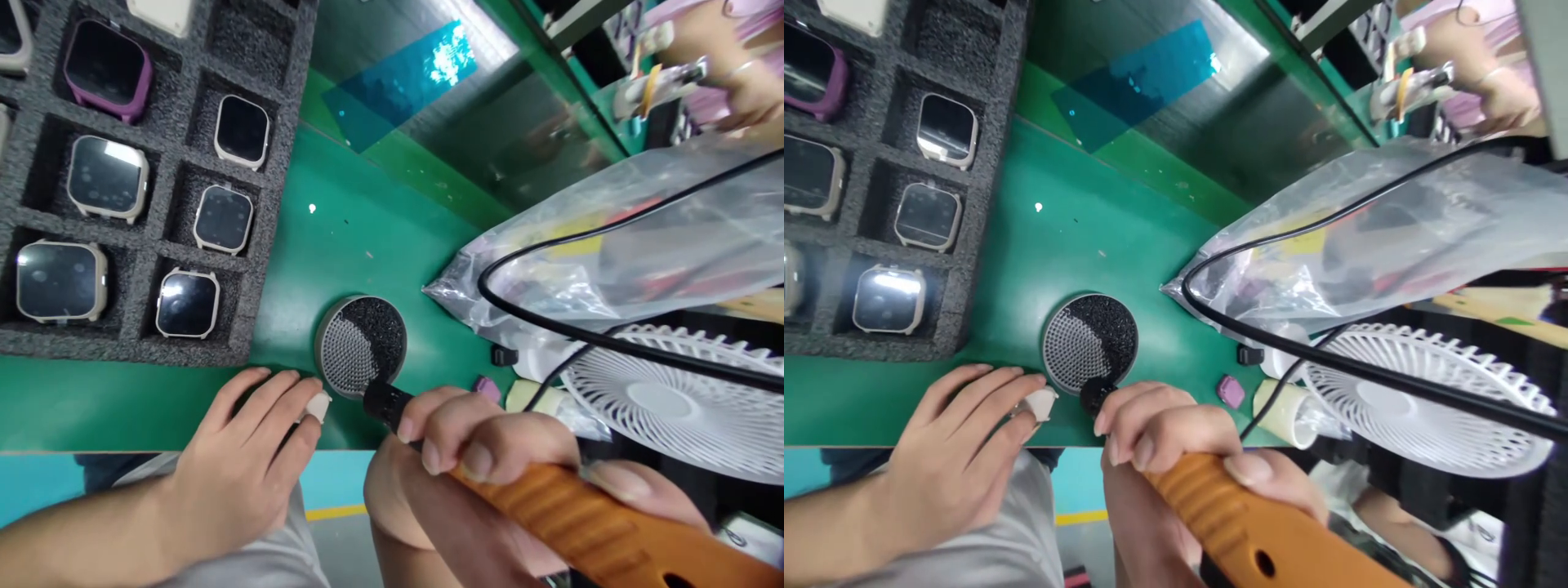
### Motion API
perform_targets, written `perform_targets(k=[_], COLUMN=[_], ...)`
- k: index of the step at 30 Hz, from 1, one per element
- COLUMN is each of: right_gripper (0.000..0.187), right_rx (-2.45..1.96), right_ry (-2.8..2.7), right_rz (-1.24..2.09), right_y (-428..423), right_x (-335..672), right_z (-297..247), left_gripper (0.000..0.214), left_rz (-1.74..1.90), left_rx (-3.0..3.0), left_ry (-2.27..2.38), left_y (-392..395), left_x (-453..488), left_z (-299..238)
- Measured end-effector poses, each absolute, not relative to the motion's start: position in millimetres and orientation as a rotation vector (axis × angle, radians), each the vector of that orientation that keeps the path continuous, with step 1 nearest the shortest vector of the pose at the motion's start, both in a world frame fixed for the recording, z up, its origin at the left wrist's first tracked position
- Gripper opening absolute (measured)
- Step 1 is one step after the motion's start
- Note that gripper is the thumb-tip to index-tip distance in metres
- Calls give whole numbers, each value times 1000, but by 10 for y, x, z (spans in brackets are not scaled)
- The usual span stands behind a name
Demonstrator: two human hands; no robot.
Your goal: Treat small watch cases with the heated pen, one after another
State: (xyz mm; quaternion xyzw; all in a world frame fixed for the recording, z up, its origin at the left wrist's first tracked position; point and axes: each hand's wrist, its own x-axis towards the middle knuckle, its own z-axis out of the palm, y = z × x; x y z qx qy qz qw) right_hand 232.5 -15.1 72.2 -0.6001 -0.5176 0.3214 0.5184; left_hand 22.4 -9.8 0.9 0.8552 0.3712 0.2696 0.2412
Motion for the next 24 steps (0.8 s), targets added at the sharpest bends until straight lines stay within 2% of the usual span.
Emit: perform_targets(k=[8,14,24], right_gripper=[22,36,34], right_rx=[-1248,-1391,-1355], right_ry=[-1115,-1273,-1314], right_rz=[585,755,745], right_y=[-3,-131,-191], right_x=[2089,2227,2187], right_z=[606,713,738], left_gripper=[22,29,28], left_rz=[756,742,695], left_rx=[2334,2340,2371], left_ry=[1046,1059,1053], left_y=[-98,-99,-96], left_x=[237,220,234], left_z=[-9,-11,-25])
